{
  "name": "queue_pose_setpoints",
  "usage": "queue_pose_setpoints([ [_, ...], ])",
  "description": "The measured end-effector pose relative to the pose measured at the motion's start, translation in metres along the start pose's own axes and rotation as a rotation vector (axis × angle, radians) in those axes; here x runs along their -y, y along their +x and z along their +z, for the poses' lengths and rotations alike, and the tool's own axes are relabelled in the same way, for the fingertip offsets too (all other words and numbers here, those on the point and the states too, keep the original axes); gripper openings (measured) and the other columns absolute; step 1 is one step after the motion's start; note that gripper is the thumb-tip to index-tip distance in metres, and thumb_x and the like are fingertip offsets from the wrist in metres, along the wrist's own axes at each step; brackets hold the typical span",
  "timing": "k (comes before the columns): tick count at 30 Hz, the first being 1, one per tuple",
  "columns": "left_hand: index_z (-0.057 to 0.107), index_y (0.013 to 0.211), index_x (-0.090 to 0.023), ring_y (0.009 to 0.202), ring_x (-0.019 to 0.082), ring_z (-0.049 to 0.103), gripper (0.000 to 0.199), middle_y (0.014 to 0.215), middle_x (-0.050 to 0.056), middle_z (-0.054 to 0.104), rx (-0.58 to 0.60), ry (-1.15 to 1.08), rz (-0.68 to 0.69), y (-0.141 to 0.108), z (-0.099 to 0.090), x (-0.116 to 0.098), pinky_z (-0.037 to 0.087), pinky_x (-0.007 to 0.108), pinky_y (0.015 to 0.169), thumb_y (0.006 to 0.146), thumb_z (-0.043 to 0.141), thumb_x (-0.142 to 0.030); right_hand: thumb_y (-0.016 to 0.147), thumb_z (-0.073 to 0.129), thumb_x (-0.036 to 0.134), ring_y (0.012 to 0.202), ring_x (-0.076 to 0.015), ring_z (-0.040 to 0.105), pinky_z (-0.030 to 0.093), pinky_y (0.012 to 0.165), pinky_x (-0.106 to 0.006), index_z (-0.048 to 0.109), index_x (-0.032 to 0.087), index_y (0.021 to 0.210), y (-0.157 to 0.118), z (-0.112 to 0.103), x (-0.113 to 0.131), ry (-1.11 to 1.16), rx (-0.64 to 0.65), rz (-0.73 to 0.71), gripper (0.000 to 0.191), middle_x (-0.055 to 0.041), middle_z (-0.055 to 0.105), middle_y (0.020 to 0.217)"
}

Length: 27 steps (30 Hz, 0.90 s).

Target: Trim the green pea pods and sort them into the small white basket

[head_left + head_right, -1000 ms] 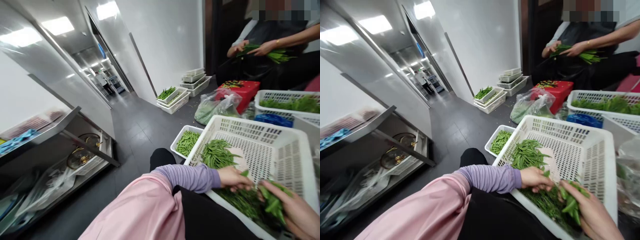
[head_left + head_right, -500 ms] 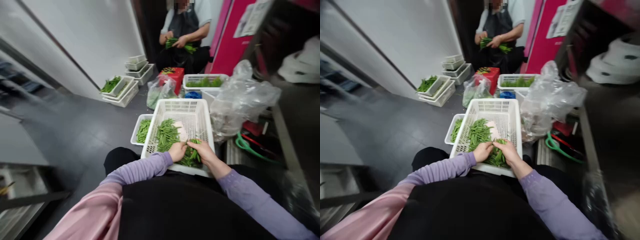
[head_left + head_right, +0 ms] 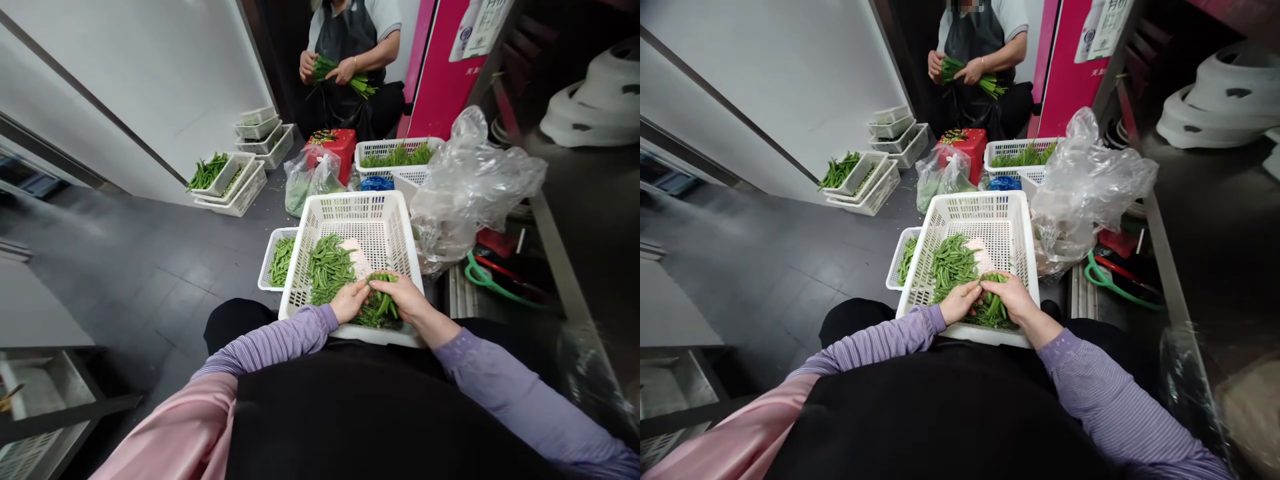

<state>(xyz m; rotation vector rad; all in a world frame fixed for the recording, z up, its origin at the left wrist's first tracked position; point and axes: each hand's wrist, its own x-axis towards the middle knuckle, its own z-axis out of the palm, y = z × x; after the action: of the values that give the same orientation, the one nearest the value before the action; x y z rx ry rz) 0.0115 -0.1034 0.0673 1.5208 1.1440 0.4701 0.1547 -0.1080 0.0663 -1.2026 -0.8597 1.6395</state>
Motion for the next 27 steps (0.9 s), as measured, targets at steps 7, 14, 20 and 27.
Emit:
queue_pose_setpoints([
  [7,0.056,0.078,-0.015,0.057,0.009,0.045,0.016,0.062,-0.002,0.051,-0.229,0.395,0.097,-0.002,-0.018,-0.025,0.039,0.021,0.060,0.078,0.046,-0.028,0.067,0.058,0.026,0.082,-0.0208,0.057,0.042,0.077,-0.034,0.063,0.019,0.075,0.000,-0.008,0.010,-0.773,-0.129,-0.468,0.012,-0.0048,0.063,0.082],
  [14,0.049,0.059,-0.015,0.040,0.006,0.037,0.020,0.047,-0.004,0.043,-0.042,0.139,-0.128,0.010,-0.021,-0.016,0.031,0.019,0.043,0.076,0.039,-0.020,0.068,0.059,0.025,0.077,-0.0188,0.058,0.044,0.073,-0.032,0.064,0.020,0.075,-0.004,-0.004,0.012,-0.713,-0.047,-0.458,0.011,-0.0035,0.064,0.079],
  [20,0.057,0.075,-0.011,0.042,0.002,0.039,0.022,0.064,-0.003,0.053,0.057,0.157,-0.373,0.001,-0.023,0.019,0.033,0.015,0.041,0.057,0.053,0.000,0.056,0.073,0.033,0.054,-0.0127,0.055,0.046,0.054,-0.026,0.060,0.016,0.075,0.007,-0.017,0.019,-0.008,-0.209,-0.116,0.029,0.0000,0.061,0.064],
  [27,0.054,0.088,-0.011,0.040,0.004,0.045,0.023,0.071,0.001,0.055,0.203,-0.288,-0.226,0.000,-0.023,-0.021,0.032,0.016,0.035,0.081,0.041,-0.028,0.057,0.071,0.033,0.055,-0.0144,0.057,0.047,0.056,-0.029,0.059,0.016,0.074,0.007,-0.012,0.013,0.120,-0.103,-0.037,0.027,-0.0006,0.060,0.065],
])
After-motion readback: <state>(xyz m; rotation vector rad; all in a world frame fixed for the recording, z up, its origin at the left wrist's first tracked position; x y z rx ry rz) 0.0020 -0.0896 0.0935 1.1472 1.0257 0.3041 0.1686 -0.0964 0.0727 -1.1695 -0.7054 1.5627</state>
